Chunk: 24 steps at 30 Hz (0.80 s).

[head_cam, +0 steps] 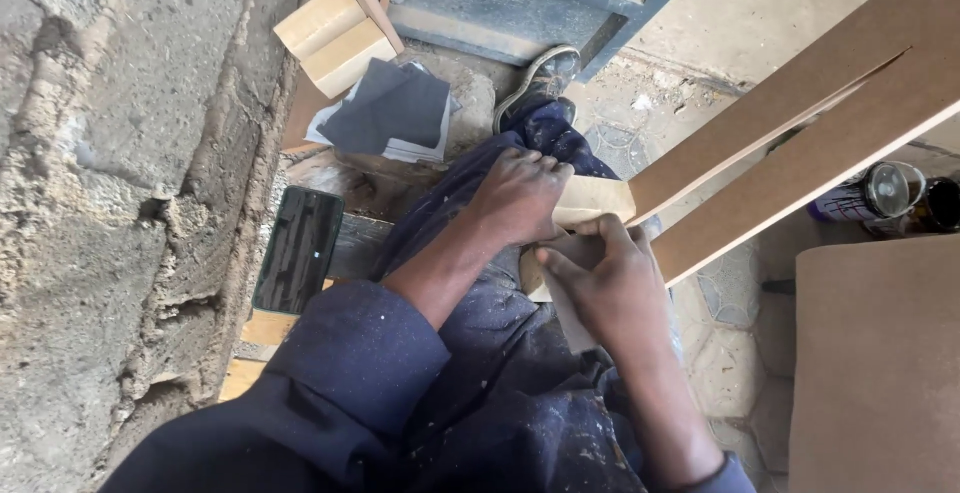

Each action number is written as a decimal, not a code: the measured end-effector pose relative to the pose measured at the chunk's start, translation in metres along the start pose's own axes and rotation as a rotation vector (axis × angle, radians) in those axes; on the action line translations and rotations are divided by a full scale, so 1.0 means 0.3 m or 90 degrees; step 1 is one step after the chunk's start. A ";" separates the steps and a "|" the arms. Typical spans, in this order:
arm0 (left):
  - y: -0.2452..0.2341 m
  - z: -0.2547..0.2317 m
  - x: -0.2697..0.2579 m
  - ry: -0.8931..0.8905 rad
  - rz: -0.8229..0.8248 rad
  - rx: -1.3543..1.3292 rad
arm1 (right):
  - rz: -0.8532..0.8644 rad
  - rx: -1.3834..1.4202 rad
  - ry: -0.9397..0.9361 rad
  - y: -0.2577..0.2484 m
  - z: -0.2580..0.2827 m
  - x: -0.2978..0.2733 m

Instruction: Sanding the edges and surfaces of a wooden frame component using sandpaper to smooth the finish.

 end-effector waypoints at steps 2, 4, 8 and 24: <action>0.052 0.020 0.020 -0.012 0.032 -0.002 | 0.015 0.007 0.007 0.006 -0.044 -0.039; 0.090 0.042 0.032 -0.028 0.065 -0.009 | 0.034 0.008 0.015 0.015 -0.057 -0.048; 0.099 0.040 0.044 -0.013 0.057 -0.002 | 0.000 0.036 -0.002 0.030 -0.035 -0.014; -0.071 -0.023 -0.015 -0.023 0.071 -0.025 | -0.032 0.043 0.014 -0.009 -0.078 -0.052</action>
Point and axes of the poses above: each hand's wrist, its own x-axis towards the middle knuckle, its own y-axis out of the palm, z = x × y, the point moved 5 cm from there along x, towards the middle knuckle, and after that the axes turned 10 degrees about z, right-handed, at the moved point
